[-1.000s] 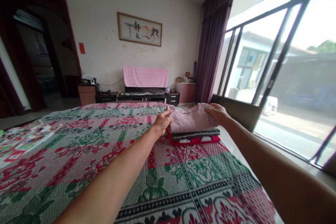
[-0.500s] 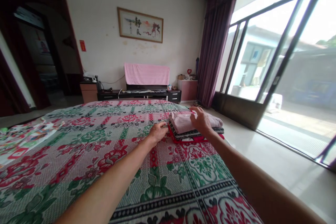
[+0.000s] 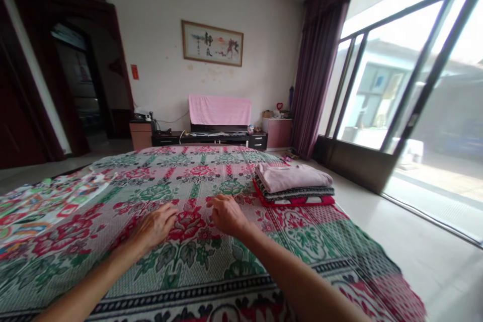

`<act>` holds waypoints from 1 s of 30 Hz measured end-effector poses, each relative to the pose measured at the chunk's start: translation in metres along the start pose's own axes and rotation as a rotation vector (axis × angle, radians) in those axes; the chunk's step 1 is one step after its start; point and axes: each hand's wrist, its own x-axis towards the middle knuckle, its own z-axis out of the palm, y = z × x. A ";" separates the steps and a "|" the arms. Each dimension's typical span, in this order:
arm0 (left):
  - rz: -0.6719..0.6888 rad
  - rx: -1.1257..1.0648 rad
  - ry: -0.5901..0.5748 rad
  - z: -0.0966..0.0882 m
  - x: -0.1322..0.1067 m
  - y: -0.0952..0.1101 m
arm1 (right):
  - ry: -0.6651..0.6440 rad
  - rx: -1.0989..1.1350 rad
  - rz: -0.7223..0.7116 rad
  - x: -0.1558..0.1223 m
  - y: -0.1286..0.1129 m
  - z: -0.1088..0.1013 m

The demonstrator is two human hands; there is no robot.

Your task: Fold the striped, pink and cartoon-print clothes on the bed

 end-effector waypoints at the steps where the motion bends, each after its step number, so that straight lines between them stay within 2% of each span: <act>1: -0.023 0.021 0.019 -0.006 -0.006 -0.012 | -0.026 0.007 -0.004 0.004 -0.008 0.007; 4: -0.079 0.079 0.055 -0.019 -0.023 -0.043 | -0.091 0.025 -0.001 0.017 -0.032 0.027; 7: -0.121 0.138 0.062 -0.028 -0.035 -0.056 | -0.120 0.067 0.051 0.029 -0.048 0.045; 9: -0.128 0.168 0.057 -0.032 -0.040 -0.054 | -0.087 0.089 0.119 0.034 -0.054 0.055; 12: -0.129 0.197 0.043 -0.039 -0.042 -0.040 | 0.013 0.126 0.198 0.037 -0.055 0.063; 15: -0.126 0.212 0.007 -0.046 -0.042 -0.026 | 0.076 0.178 0.163 0.037 -0.050 0.065; 19: -0.112 0.213 -0.010 -0.051 -0.040 -0.019 | 0.088 0.251 0.133 0.037 -0.045 0.064; 27: -0.090 0.254 0.011 -0.053 -0.041 -0.013 | 0.070 0.165 0.102 0.038 -0.041 0.066; 30: -0.122 0.264 0.004 -0.053 -0.039 -0.018 | 0.064 0.146 0.112 0.038 -0.040 0.067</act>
